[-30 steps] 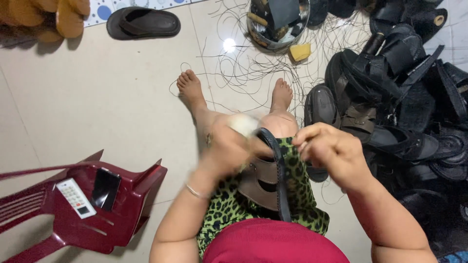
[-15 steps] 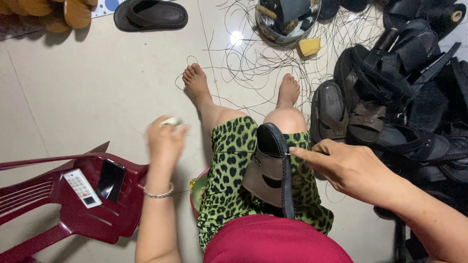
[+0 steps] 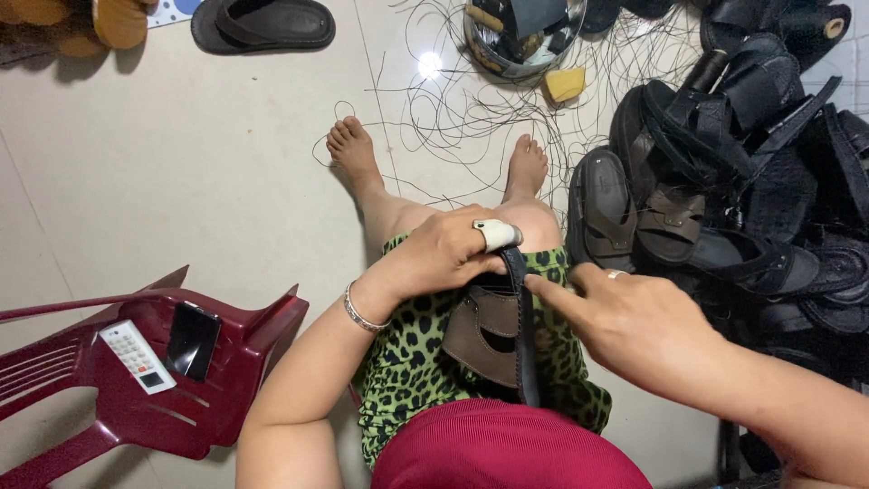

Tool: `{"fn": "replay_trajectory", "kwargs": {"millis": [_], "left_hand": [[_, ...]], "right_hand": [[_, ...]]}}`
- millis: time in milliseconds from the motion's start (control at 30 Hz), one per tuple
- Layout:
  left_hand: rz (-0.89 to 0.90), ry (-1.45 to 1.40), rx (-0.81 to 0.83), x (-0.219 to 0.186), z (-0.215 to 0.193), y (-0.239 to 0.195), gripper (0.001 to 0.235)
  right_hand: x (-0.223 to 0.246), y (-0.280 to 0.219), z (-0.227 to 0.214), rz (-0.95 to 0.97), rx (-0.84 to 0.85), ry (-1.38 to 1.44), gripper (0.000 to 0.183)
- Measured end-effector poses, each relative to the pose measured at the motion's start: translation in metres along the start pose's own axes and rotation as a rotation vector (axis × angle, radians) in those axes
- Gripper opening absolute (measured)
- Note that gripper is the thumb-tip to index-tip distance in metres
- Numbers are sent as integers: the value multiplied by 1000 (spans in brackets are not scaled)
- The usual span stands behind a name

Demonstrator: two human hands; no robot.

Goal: The person sits on the floor and sews a brown sandal using a needle and thread. They repeatedly pull the thread through the sandal's strap and sole, securing the stitching by hand.

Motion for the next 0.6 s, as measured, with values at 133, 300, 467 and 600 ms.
{"fn": "replay_trajectory", "kwargs": {"millis": [133, 300, 467, 600], "left_hand": [[-33, -6, -70, 9, 6, -5, 30], [-148, 226, -286, -16, -2, -27, 49], [-232, 286, -219, -55, 16, -48, 46], [-235, 433, -136, -59, 9, -44, 36]], "right_hand": [[10, 19, -8, -13, -74, 38, 20], [8, 19, -21, -40, -236, 184, 21], [13, 12, -17, -70, -401, 86, 26], [19, 15, -5, -94, -449, -10, 30]]}}
Point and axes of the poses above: each hand's wrist, its own y-axis towards the middle knuckle, its own z-axis out of the palm, x = y × z, the point moved 6 cm from there along y, towards the middle knuckle, and after that the axes turned 4 degrees about z, right-handed, at the moved point
